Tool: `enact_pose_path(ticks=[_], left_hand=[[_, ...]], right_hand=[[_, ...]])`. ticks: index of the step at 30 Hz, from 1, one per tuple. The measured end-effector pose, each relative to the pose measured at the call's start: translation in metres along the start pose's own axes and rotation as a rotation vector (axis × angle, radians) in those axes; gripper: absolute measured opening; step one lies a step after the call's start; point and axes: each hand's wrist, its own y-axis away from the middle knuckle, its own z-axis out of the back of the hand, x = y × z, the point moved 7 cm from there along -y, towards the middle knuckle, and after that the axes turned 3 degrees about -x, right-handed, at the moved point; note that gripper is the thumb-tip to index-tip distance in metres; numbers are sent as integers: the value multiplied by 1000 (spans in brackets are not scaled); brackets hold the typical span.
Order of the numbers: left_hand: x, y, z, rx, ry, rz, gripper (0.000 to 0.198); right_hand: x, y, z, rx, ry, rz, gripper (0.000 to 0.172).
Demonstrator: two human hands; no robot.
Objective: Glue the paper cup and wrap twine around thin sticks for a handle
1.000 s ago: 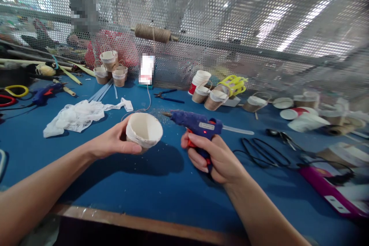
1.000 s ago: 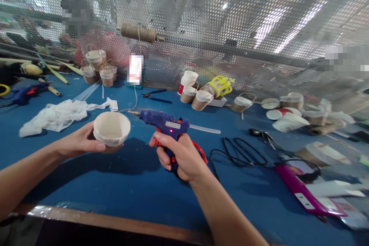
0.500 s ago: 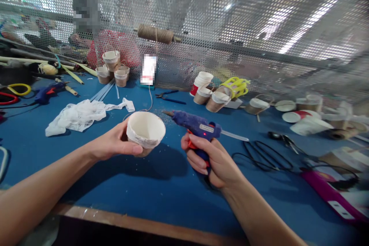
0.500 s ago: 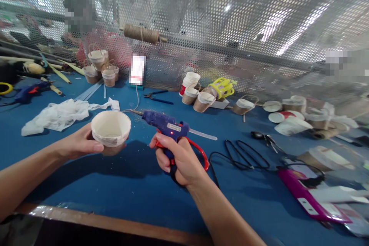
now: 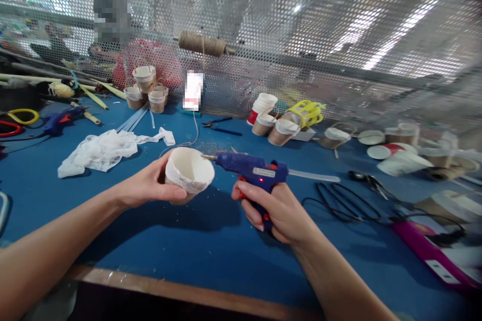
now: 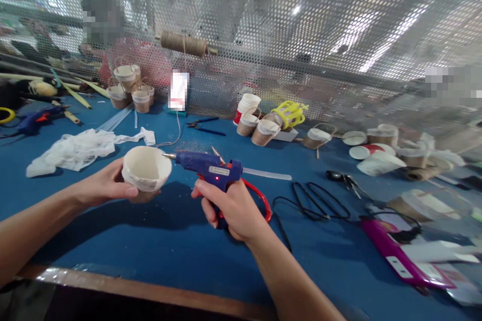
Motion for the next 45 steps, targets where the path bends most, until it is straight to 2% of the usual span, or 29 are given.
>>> enact_pose_path(ticks=[4, 7, 11, 14, 17, 26, 30, 36, 40, 45], left_hand=[[-2, -1, 5, -45, -93, 8, 64], [-4, -3, 7, -69, -175, 23, 64], [-7, -3, 7, -62, -285, -3, 62], [-7, -3, 8, -69, -301, -6, 64], [-6, -3, 8, -68, -274, 4, 66], [-7, -3, 5, -44, -207, -14, 65], [-3, -3, 8, -41, -116, -1, 64], [6, 2, -4, 126, 219, 94, 56], [4, 4, -8, 160, 296, 76, 58], [3, 4, -10, 157, 238, 75, 63]], right_hand=[[9, 2, 5, -69, 332, 64, 26], [10, 3, 6, -75, 426, 49, 27], [10, 3, 7, -28, 433, 30, 27], [11, 3, 6, 17, 300, 51, 27], [11, 2, 7, 3, 197, 61, 26], [9, 2, 9, -27, 378, 36, 26], [9, 3, 7, 32, 199, 30, 25], [4, 0, 6, 49, -183, -24, 22], [-3, -2, 0, 89, -257, -96, 23], [-8, -3, -5, 123, -248, -114, 24]])
